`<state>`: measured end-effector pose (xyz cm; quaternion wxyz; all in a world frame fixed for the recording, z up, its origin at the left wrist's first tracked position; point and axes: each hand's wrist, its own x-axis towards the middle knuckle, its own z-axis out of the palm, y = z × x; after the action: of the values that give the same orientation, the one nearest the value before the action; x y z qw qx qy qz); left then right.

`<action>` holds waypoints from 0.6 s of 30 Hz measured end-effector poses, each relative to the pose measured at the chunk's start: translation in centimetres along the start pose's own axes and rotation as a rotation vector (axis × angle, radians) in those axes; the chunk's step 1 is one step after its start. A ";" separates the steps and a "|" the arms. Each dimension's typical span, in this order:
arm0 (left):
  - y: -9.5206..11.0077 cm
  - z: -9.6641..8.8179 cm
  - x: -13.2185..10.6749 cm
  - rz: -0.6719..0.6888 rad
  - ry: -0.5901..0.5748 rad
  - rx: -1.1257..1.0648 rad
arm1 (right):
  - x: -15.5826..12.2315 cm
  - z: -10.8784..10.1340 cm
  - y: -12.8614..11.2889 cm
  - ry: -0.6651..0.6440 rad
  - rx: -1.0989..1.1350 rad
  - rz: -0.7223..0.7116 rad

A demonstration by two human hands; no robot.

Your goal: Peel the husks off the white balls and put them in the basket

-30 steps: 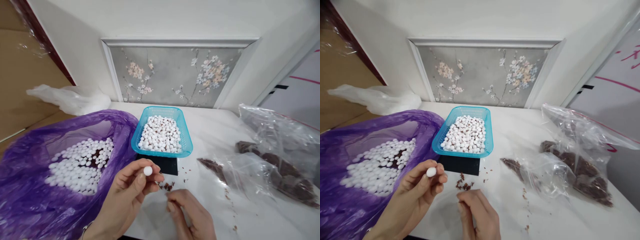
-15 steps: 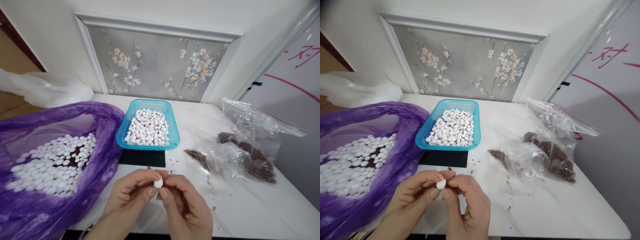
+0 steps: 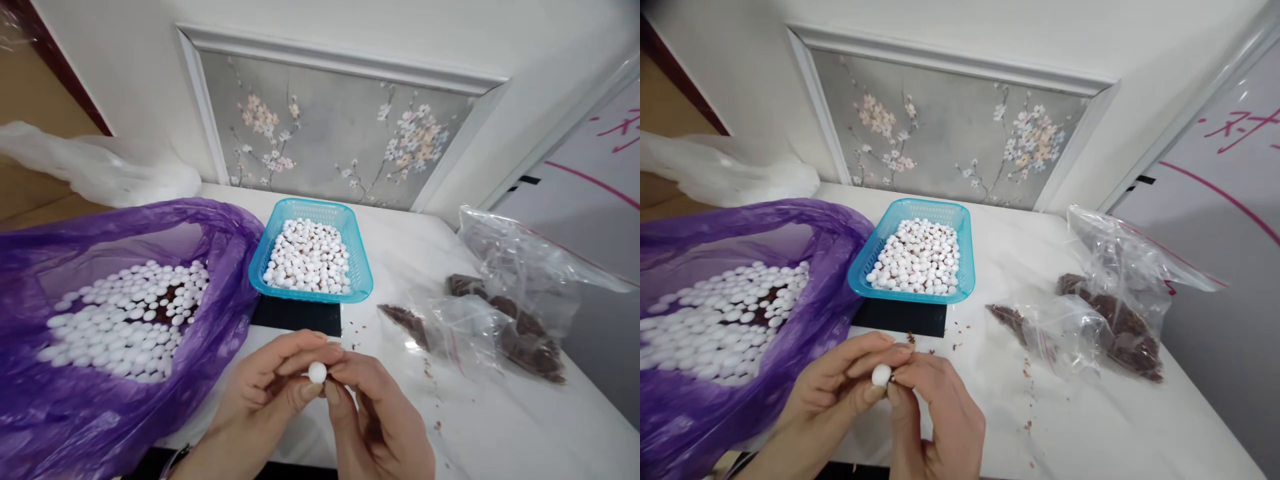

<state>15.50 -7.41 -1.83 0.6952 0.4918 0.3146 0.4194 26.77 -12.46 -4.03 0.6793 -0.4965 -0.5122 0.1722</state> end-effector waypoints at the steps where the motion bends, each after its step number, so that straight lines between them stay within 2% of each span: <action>1: 0.0 -0.1 -0.1 0.002 0.003 0.014 | 0.0 0.1 -0.2 0.002 0.000 0.010; 9: 0.2 -0.9 -0.9 0.025 0.042 0.078 | -0.1 0.9 -1.4 0.009 0.148 0.109; 15: 0.7 -1.6 -1.8 0.146 0.098 0.414 | -0.3 1.3 -1.5 -0.029 0.446 0.350; 18: 1.0 -1.6 -2.1 0.227 0.110 0.440 | -0.2 1.3 -1.5 -0.077 0.613 0.473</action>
<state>12.90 -8.48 -1.30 0.5018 0.6399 0.3785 0.4421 25.11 -12.61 -2.94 0.7181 -0.3681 -0.3335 0.4875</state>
